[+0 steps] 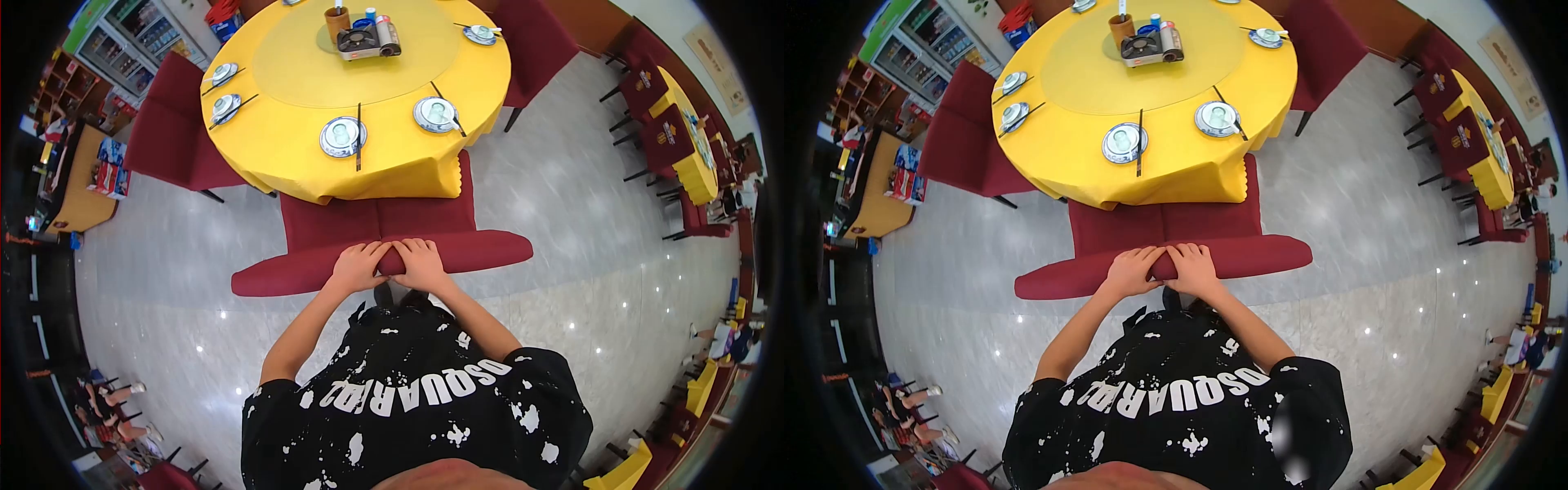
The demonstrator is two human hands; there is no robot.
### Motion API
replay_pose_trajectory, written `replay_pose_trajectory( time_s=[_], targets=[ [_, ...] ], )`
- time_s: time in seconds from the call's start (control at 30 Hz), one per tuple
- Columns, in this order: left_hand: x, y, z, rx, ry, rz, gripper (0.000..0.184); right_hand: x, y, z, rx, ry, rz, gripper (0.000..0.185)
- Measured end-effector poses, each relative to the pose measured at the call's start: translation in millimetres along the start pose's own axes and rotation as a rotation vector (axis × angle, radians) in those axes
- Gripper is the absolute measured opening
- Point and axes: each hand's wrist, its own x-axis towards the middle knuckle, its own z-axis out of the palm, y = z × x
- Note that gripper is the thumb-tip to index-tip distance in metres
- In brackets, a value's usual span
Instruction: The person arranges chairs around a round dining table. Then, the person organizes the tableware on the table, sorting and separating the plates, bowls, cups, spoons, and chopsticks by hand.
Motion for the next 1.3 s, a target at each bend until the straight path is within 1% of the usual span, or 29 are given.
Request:
replay_pose_trajectory(
  time_s=[0.07,0.1,0.13,0.17,0.2,0.27,0.33,0.4,0.5,0.6,0.67,0.7,0.73,0.8,0.83,0.87,0.93,1.0,1.1,1.13,1.17,1.2,1.23,1.27,1.3],
  targets=[
    [1,5,-6,0.016,-0.06,-0.016,0.072,2,22,-10,0.356,-0.072,0.061,0.055],
    [3,6,-9,0.028,-0.086,-0.024,0.071,4,30,-25,0.351,-0.046,0.187,0.052],
    [4,6,-9,0.025,-0.062,-0.007,0.07,2,40,-40,0.258,-0.005,0.283,0.047],
    [3,5,-7,0.022,-0.04,0.01,0.069,-5,58,-52,0.094,0.035,0.359,0.043],
    [2,4,-5,0.02,-0.021,0.028,0.068,-16,77,-62,-0.152,0.059,0.394,0.041],
    [0,2,-2,0.013,-0.019,0.031,0.067,-31,98,-71,-0.292,0.044,0.455,0.042],
    [2,2,-3,0.007,-0.012,0.036,0.066,-37,100,-70,-0.293,-0.021,0.515,0.045],
    [1,4,-2,-0.008,-0.009,0.034,0.066,-42,106,-60,-0.319,0.032,0.522,0.044],
    [0,4,1,-0.017,0.021,0.046,0.068,-46,116,-54,-0.328,0.037,0.543,0.042],
    [-1,8,-5,-0.028,0.031,0.027,0.066,-46,114,-54,-0.339,0.065,0.534,0.041],
    [-4,9,-11,-0.088,0.098,0.028,0.062,-43,110,-58,-0.316,0.059,0.55,0.039],
    [-10,12,-21,-0.106,0.148,-0.037,0.056,-42,107,-61,-0.288,0.044,0.574,0.038],
    [-15,16,-31,-0.126,0.201,-0.101,0.05,-44,102,-59,-0.258,0.083,0.58,0.039],
    [-37,14,-48,-0.167,0.326,-0.24,0.042,-42,83,-43,-0.164,0.061,0.555,0.046],
    [-61,0,-47,-0.086,0.412,-0.375,0.038,-41,73,-37,-0.117,0.049,0.543,0.051],
    [-91,-17,-46,0.012,0.481,-0.534,0.036,-42,57,-22,-0.036,0.045,0.48,0.053],
    [-140,-58,-46,0.219,0.552,-0.848,0.03,-26,25,0,-0.005,0.02,0.321,0.061],
    [-176,-95,-54,0.311,0.564,-1.036,0.029,-9,-16,22,-0.039,-0.04,0.175,0.071],
    [-197,-138,-70,0.262,0.611,-1.066,0.03,16,-59,40,-0.046,-0.129,0.054,0.082],
    [-203,-153,-71,0.192,0.642,-1.099,0.03,25,-71,41,-0.055,-0.187,0.062,0.087],
    [-213,-175,-65,0.03,0.734,-1.185,0.033,35,-83,41,-0.064,-0.245,0.068,0.091],
    [-224,-198,-51,-0.014,0.737,-1.224,0.033,41,-88,45,-0.058,-0.265,0.056,0.097],
    [-228,-211,-53,-0.057,0.734,-1.263,0.033,50,-100,38,-0.132,-0.338,0.074,0.099],
    [-232,-220,-49,-0.054,0.724,-1.271,0.032,57,-111,30,-0.207,-0.417,0.093,0.101],
    [-225,-205,-55,-0.051,0.713,-1.284,0.031,60,-118,25,-0.281,-0.501,0.11,0.102]
  ],
)
